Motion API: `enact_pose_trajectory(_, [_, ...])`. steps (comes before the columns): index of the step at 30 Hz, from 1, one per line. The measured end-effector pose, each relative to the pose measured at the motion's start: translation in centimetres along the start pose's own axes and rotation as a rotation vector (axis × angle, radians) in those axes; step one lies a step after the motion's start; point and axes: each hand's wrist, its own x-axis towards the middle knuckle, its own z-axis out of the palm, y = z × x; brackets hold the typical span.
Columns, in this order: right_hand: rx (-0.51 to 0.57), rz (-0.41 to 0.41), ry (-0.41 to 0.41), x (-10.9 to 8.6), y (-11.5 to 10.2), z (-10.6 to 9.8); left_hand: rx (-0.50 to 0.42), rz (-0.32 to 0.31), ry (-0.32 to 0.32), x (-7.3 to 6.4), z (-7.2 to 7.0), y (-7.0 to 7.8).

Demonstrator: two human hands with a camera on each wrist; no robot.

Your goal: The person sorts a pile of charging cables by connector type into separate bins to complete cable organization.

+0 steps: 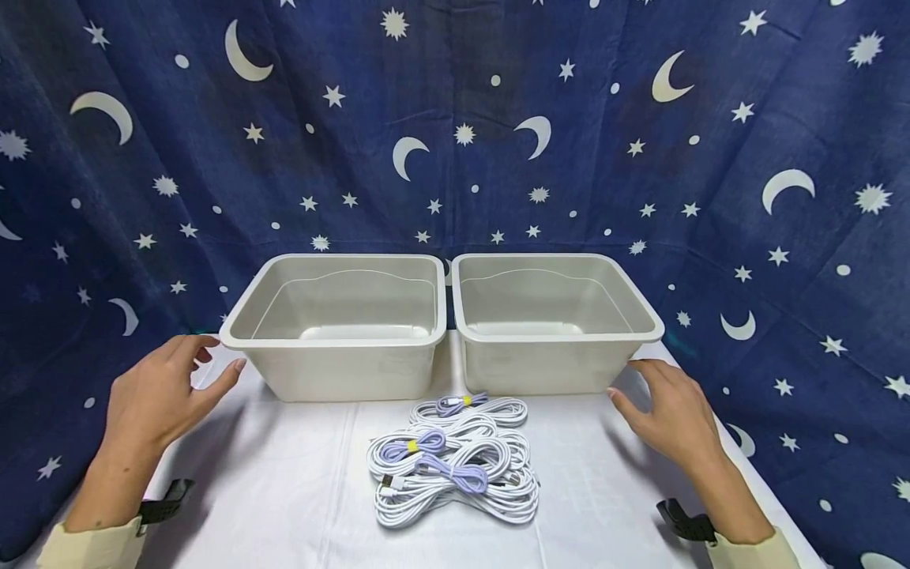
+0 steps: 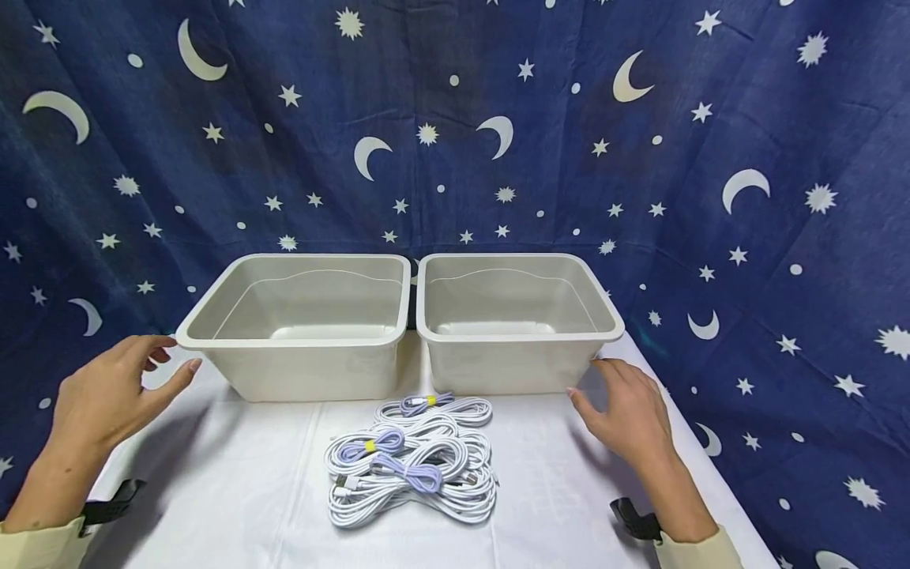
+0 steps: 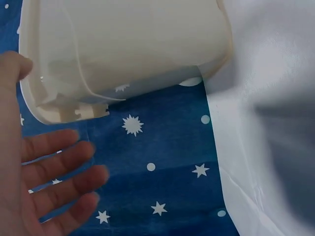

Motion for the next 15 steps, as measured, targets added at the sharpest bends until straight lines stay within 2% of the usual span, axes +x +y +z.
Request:
enact_pose_trajectory(3, [0.003, -0.023, 0.009, 0.1, -0.4, 0.0, -0.014, 0.003, 0.041, 0.0, 0.1, 0.4])
enact_pose_trajectory(9, [0.007, -0.058, 0.023, 0.2, -1.4, -0.3, -0.034, 0.017, 0.078, 0.3, 0.0, 1.1])
enact_pose_trajectory(15, [0.01, -0.074, 0.014, 0.3, -2.4, -0.4, -0.053, 0.065, 0.105, 0.5, 0.2, 1.4])
